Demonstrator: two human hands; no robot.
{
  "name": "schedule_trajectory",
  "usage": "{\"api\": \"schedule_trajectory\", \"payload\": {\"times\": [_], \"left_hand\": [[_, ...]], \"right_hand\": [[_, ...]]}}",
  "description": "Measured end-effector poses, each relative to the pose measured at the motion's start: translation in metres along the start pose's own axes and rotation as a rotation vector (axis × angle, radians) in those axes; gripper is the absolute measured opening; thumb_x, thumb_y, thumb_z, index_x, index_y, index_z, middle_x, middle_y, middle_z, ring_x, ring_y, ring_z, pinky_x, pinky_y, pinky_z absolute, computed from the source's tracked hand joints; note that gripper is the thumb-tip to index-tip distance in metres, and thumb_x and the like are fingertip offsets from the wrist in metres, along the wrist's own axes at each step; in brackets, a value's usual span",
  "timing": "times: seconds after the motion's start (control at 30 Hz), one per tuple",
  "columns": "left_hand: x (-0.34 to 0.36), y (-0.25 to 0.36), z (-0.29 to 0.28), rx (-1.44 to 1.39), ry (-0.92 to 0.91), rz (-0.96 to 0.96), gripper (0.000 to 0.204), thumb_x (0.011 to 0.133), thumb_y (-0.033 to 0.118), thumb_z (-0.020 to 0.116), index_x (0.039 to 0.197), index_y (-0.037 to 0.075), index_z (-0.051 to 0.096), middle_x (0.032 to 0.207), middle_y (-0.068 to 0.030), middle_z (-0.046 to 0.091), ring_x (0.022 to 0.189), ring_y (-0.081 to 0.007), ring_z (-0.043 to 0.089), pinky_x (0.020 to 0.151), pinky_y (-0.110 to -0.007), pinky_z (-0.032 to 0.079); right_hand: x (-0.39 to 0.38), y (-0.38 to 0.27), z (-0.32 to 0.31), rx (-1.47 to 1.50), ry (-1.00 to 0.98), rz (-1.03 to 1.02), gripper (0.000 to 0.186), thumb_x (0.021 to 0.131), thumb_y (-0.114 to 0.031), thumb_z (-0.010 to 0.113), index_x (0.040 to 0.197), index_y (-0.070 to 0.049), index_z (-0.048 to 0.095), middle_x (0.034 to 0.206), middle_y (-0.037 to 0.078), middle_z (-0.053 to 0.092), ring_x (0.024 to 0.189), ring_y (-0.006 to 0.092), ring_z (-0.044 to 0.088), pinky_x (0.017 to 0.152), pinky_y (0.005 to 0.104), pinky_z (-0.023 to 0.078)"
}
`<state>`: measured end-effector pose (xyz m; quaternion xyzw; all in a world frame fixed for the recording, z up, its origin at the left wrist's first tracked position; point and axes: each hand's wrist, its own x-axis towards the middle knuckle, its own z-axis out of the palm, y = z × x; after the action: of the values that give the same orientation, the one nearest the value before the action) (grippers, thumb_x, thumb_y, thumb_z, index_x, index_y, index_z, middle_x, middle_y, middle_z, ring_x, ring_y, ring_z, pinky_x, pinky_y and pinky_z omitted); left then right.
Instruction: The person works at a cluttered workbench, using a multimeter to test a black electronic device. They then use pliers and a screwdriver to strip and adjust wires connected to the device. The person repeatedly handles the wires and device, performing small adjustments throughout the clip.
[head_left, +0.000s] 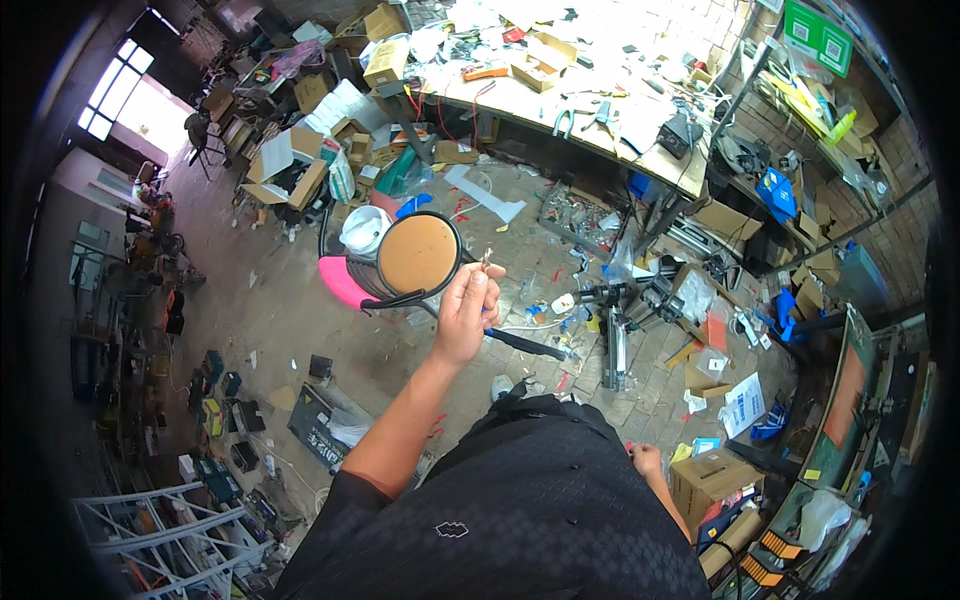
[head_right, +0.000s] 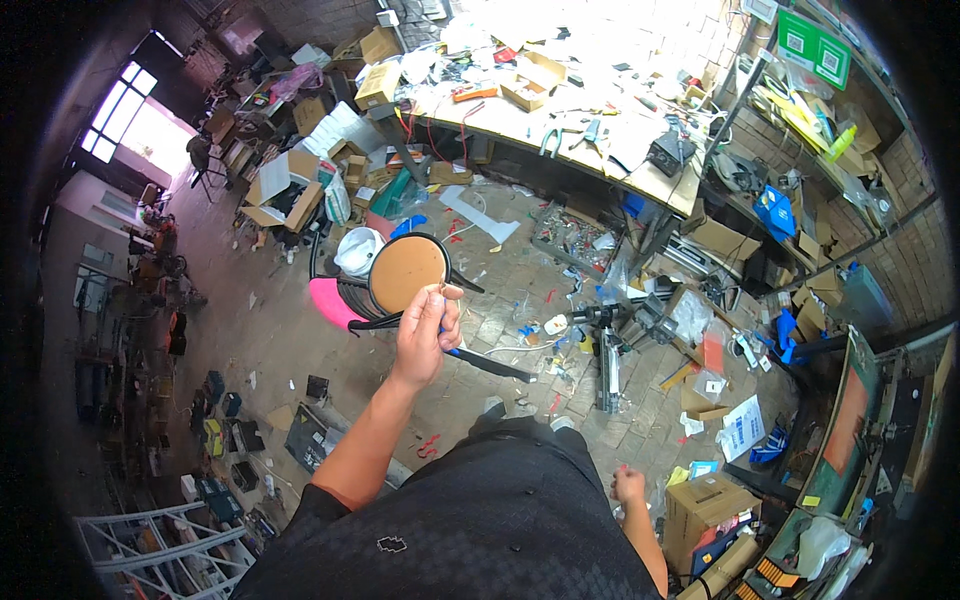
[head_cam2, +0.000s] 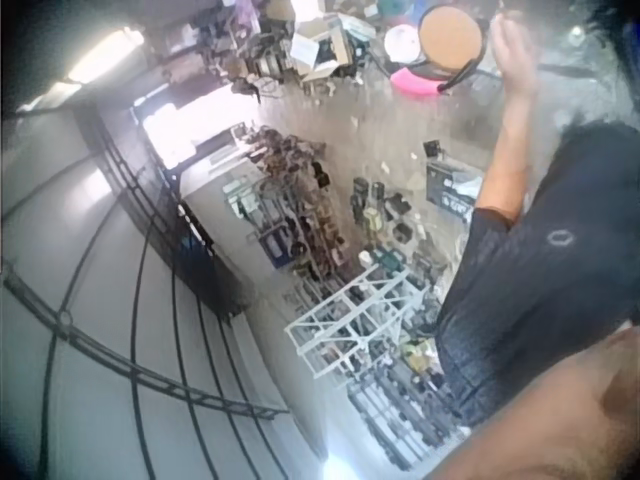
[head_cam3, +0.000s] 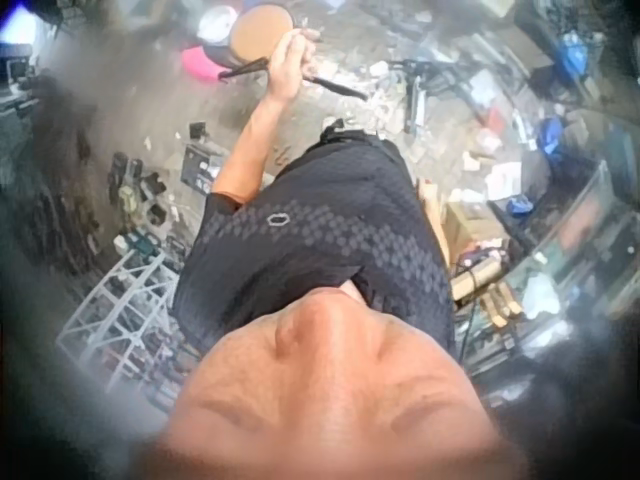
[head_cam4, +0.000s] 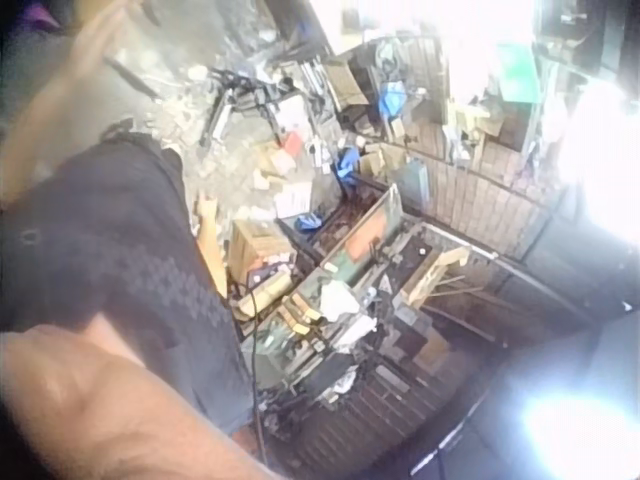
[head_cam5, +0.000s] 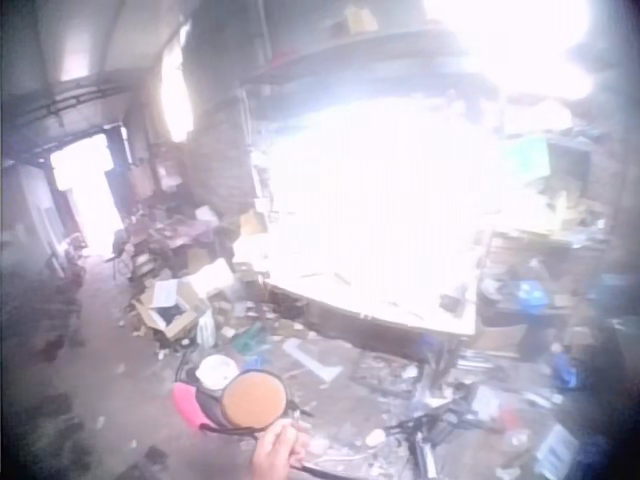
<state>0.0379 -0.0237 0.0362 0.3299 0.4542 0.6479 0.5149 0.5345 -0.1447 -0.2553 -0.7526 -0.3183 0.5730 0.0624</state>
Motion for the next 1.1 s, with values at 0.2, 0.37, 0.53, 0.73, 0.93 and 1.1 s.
{"api": "schedule_trajectory", "payload": {"times": [0.2, 0.37, 0.53, 0.73, 0.93, 1.1], "left_hand": [[-0.005, -0.003, 0.011, -0.189, 0.072, -0.071, 0.037, 0.119, 0.032, 0.040, 0.129, 0.001, 0.057, 0.081, 0.0006, 0.047, 0.058, -0.0068, 0.038, 0.054, -0.026, 0.037], [-0.008, -0.008, 0.026, -0.261, 0.072, -0.097, 0.036, 0.119, 0.032, 0.040, 0.127, 0.003, 0.059, 0.081, 0.0002, 0.047, 0.057, -0.0081, 0.039, 0.054, -0.027, 0.036], [-0.013, -0.009, 0.031, -0.289, 0.064, -0.118, 0.035, 0.118, 0.034, 0.041, 0.122, 0.005, 0.060, 0.079, 0.0001, 0.047, 0.055, -0.0082, 0.038, 0.053, -0.028, 0.034], [-0.020, -0.007, 0.030, -0.327, 0.065, -0.127, 0.035, 0.117, 0.038, 0.041, 0.119, 0.010, 0.062, 0.076, 0.0007, 0.046, 0.054, -0.0081, 0.037, 0.053, -0.028, 0.033], [-0.031, 0.000, 0.041, -0.280, 0.067, -0.055, 0.037, 0.116, 0.041, 0.040, 0.117, 0.011, 0.061, 0.075, 0.0011, 0.045, 0.053, -0.0076, 0.036, 0.051, -0.027, 0.031], [-0.038, -0.007, 0.045, -0.085, 0.174, 0.019, 0.038, 0.116, 0.042, 0.040, 0.107, 0.010, 0.059, 0.070, 0.0018, 0.043, 0.052, -0.0072, 0.034, 0.049, -0.026, 0.029]], "right_hand": [[-0.010, 0.011, -0.014, -0.008, 0.014, -0.021, 0.025, 0.102, -0.021, 0.063, 0.100, 0.003, 0.070, 0.072, 0.011, 0.065, 0.048, 0.0214, 0.059, 0.044, 0.0364, 0.050], [0.016, 0.012, -0.013, 0.104, -0.007, -0.050, 0.025, 0.102, -0.022, 0.065, 0.096, 0.001, 0.069, 0.073, 0.011, 0.065, 0.050, 0.0203, 0.060, 0.045, 0.0352, 0.052], [0.035, 0.005, -0.011, 0.172, -0.026, -0.058, 0.026, 0.102, -0.025, 0.067, 0.094, 0.000, 0.067, 0.073, 0.011, 0.065, 0.052, 0.0196, 0.060, 0.046, 0.0348, 0.053], [0.036, 0.019, -0.012, 0.198, -0.027, -0.024, 0.026, 0.103, -0.025, 0.067, 0.092, -0.002, 0.067, 0.072, 0.010, 0.065, 0.051, 0.0193, 0.060, 0.046, 0.0348, 0.053], [0.029, 0.043, -0.020, 0.169, -0.046, 0.018, 0.025, 0.103, -0.023, 0.067, 0.088, -0.003, 0.067, 0.070, 0.009, 0.065, 0.050, 0.0192, 0.059, 0.044, 0.0348, 0.049], [0.027, 0.049, -0.023, 0.171, -0.041, 0.035, 0.023, 0.102, -0.021, 0.067, 0.090, -0.002, 0.067, 0.071, 0.010, 0.065, 0.049, 0.0201, 0.060, 0.043, 0.0347, 0.049]]}}
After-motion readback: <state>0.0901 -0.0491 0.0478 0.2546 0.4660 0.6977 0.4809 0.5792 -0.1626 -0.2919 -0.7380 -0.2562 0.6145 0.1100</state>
